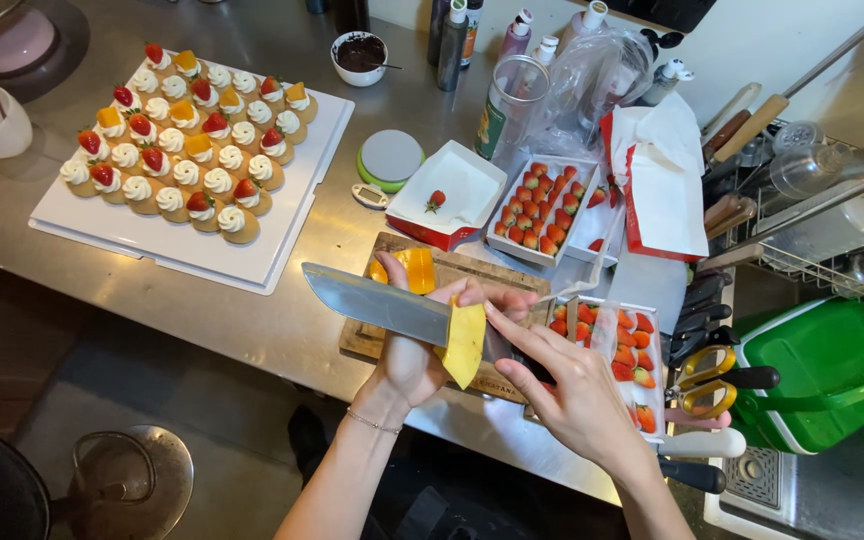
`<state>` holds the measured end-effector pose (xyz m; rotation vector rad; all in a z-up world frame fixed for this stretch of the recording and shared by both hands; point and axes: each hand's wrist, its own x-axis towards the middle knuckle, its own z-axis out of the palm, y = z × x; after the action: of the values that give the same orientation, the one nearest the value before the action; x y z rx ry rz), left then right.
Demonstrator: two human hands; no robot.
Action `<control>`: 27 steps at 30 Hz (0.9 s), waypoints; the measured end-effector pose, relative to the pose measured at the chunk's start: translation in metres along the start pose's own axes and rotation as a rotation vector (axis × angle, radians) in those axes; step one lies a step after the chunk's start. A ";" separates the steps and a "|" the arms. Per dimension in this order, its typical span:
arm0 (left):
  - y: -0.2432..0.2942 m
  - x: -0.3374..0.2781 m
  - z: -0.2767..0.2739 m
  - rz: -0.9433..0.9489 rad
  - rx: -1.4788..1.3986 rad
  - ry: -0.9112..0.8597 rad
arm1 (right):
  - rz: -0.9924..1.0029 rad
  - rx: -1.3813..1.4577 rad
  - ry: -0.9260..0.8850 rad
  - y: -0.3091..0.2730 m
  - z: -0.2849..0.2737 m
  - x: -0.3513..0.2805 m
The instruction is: Slicing mango pieces and placing them onto cupcakes alongside strawberries.
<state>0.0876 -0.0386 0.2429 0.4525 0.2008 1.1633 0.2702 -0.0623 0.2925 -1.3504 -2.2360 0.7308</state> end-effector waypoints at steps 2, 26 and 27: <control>0.004 -0.002 0.002 -0.012 0.043 -0.044 | 0.019 0.033 -0.029 0.001 -0.003 -0.001; -0.080 -0.044 -0.114 0.073 0.469 0.330 | 0.261 0.450 0.190 0.074 0.081 -0.046; -0.076 -0.040 -0.112 0.066 0.606 0.375 | 0.338 0.619 0.186 0.084 0.091 -0.051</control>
<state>0.0932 -0.0729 0.1059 0.7713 0.8842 1.2367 0.2941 -0.0952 0.1649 -1.3997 -1.4656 1.2303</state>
